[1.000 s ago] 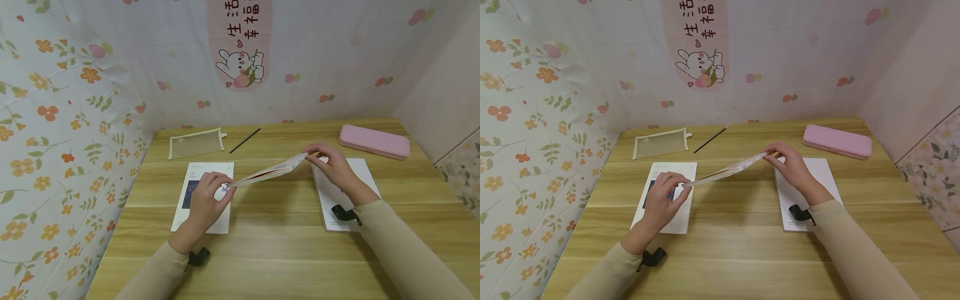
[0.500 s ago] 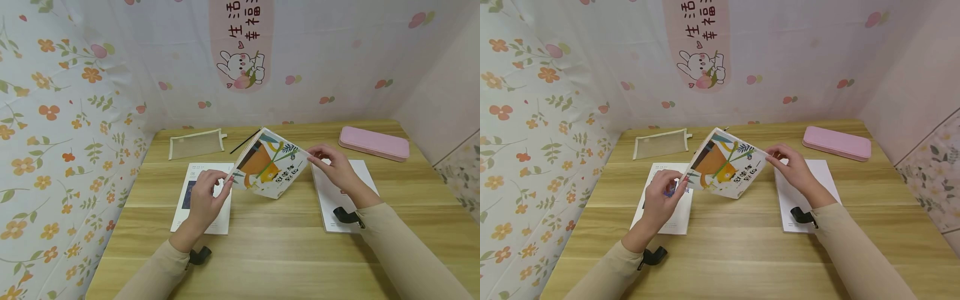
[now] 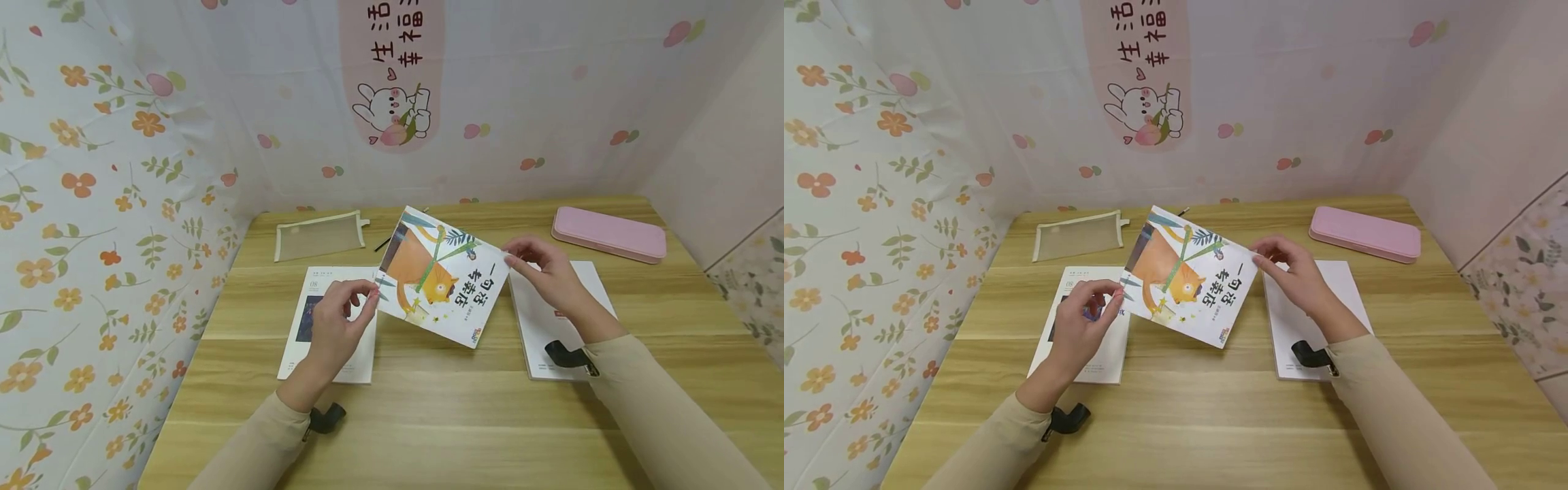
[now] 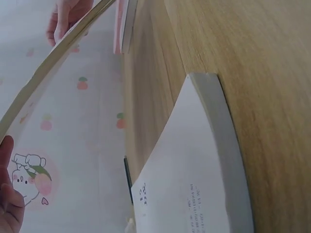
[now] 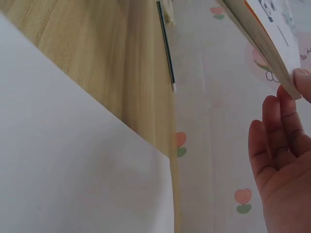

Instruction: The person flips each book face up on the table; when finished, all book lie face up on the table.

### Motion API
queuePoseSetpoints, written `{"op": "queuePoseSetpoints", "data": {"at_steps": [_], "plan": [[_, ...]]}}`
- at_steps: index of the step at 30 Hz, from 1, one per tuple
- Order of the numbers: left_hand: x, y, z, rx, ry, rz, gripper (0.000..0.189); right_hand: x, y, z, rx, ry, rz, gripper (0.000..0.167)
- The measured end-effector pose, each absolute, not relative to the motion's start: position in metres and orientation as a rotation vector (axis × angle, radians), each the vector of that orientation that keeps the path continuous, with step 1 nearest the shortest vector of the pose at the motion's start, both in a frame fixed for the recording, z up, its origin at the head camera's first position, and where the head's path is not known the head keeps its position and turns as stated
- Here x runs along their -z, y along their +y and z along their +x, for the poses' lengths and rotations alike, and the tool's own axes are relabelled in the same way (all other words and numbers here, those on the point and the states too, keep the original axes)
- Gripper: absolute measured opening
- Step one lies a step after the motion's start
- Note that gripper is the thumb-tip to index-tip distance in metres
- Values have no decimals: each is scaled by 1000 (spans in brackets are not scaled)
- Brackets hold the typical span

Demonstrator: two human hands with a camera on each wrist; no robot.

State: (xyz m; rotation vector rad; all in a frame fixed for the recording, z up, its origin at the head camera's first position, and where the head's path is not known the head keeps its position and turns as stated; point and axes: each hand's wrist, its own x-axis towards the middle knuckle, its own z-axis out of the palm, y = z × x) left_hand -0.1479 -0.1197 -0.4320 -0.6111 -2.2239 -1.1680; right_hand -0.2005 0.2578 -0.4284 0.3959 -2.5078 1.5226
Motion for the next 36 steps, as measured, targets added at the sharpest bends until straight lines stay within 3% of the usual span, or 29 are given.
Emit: {"op": "queuePoseSetpoints", "data": {"at_steps": [9, 20, 36], "plan": [[437, -119, -147, 1288, -2422, -453, 12, 447, 268, -204, -1506, -2637, 446, 22], [444, -118, -144, 1196, -2872, -329, 16, 458, 272, -210, -1309, -2860, 565, 41], [452, -108, -128, 1159, -3163, -520, 17, 461, 260, -233, -1133, -3057, 641, 39]]}}
